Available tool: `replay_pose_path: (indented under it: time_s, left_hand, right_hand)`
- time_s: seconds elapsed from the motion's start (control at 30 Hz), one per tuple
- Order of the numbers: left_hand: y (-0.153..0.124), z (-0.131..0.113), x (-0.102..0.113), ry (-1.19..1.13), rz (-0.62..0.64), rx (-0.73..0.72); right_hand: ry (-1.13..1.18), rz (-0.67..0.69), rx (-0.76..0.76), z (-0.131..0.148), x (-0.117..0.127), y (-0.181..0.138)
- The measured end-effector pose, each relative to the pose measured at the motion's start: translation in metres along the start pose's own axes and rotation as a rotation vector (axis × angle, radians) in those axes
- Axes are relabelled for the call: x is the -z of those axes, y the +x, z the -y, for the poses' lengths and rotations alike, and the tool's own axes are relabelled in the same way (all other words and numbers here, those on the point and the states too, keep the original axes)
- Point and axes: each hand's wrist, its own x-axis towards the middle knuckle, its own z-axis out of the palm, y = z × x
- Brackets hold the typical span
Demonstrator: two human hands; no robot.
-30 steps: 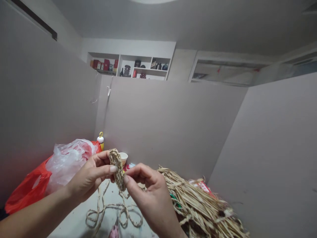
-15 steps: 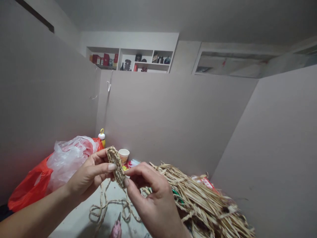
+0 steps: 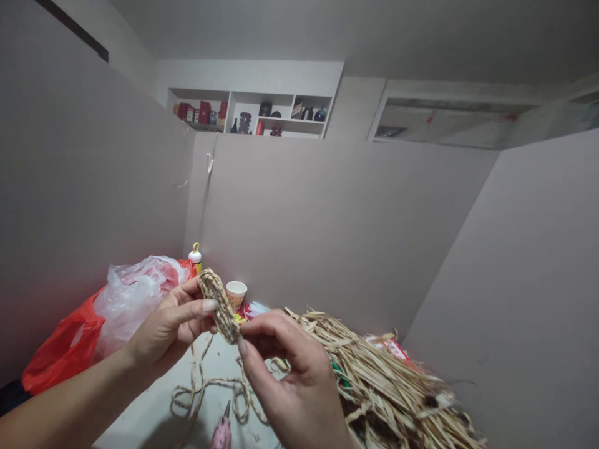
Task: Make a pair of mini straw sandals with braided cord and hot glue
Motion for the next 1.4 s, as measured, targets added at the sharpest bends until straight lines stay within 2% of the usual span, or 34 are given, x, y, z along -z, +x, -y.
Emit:
replay_pose_path:
  time_s: [0.27,0.47,0.6,0.93,1.13,1.27,1.4]
  left_hand:
    - [0.0,0.0,0.0,-0.052,0.015,0.018]
    - [-0.002,-0.001,0.0,-0.055,0.033,0.014]
    - [-0.004,-0.002,-0.001,-0.051,0.037,-0.01]
    - [-0.009,-0.007,-0.004,-0.022,0.05,0.006]
    - [-0.007,-0.009,-0.003,-0.058,0.072,0.027]
    - [-0.008,-0.008,0.0,-0.029,0.076,0.021]
    - [-0.008,-0.007,0.003,0.028,0.147,0.072]
  right_hand:
    - [-0.013,-0.011,0.035,0.002,0.0,0.002]
    - [-0.063,-0.075,0.077,0.003,-0.004,-0.002]
    - [-0.083,-0.021,0.05,0.002,-0.004,-0.006]
    - [-0.254,0.024,0.39,0.001,0.005,-0.008]
    - [-0.395,0.045,0.5,-0.005,0.004,-0.007]
    - [-0.327,0.078,0.466,0.006,0.006,-0.007]
    - [-0.122,-0.039,0.225,0.009,0.005,-0.009]
